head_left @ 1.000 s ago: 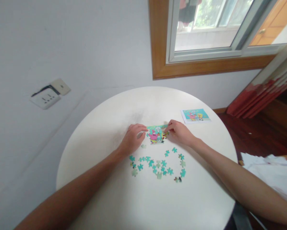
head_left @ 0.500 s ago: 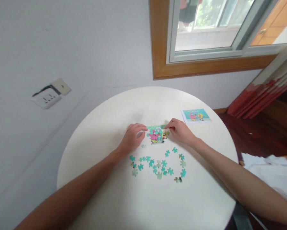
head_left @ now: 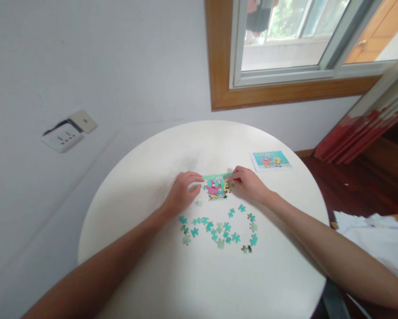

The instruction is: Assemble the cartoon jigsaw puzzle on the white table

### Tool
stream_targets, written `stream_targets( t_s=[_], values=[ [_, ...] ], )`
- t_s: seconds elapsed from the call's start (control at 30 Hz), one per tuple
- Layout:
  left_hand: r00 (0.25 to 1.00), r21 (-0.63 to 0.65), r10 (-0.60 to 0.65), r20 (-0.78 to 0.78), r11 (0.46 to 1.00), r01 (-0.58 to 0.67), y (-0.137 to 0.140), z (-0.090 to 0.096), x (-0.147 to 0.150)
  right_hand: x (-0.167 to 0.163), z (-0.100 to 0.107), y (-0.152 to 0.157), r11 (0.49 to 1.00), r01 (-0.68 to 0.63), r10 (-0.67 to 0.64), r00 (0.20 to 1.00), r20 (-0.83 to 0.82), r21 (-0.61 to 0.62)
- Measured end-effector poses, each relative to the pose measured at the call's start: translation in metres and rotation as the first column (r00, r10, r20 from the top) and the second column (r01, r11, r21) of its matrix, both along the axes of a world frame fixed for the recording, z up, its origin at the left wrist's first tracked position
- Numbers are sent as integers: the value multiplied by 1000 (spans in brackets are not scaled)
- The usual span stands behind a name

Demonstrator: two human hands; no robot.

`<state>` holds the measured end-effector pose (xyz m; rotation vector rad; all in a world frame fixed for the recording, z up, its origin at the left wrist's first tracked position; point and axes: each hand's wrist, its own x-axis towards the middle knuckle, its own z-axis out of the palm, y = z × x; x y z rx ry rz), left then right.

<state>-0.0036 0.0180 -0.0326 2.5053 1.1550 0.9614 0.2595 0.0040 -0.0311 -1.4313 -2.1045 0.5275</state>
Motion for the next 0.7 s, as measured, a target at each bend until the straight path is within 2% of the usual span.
stream_targets(
  t_s=[0.07,0.13,0.17,0.23,0.3,0.37,0.47,0.7],
  values=[
    [1000,-4,0,3,1000,0,-1,1,0,1,7,-2,999,-49,49,999,-19,13],
    [1000,-8,3,6,1000,-3,-2,2,1,3,17,-8,980,-200,200,980,-24,5],
    [1000,-11,5,8,1000,-5,-2,3,2,3,23,-12,951,-308,307,951,-23,-17],
    [1000,-19,9,10,1000,-9,-4,4,2,3,33,-21,861,-500,500,866,-18,-92],
    [1000,-29,14,6,999,-14,-5,5,3,2,40,-30,788,-591,601,799,6,-169],
    [1000,-42,22,-1,999,-22,-6,7,4,0,41,-37,778,-591,615,785,68,-214],
    [999,-61,34,-13,998,-35,-6,8,4,-3,38,-40,810,-539,578,801,160,-230],
    [999,-70,27,-18,997,-28,-8,11,6,-6,33,-40,821,-515,559,814,159,-248]
  ],
)
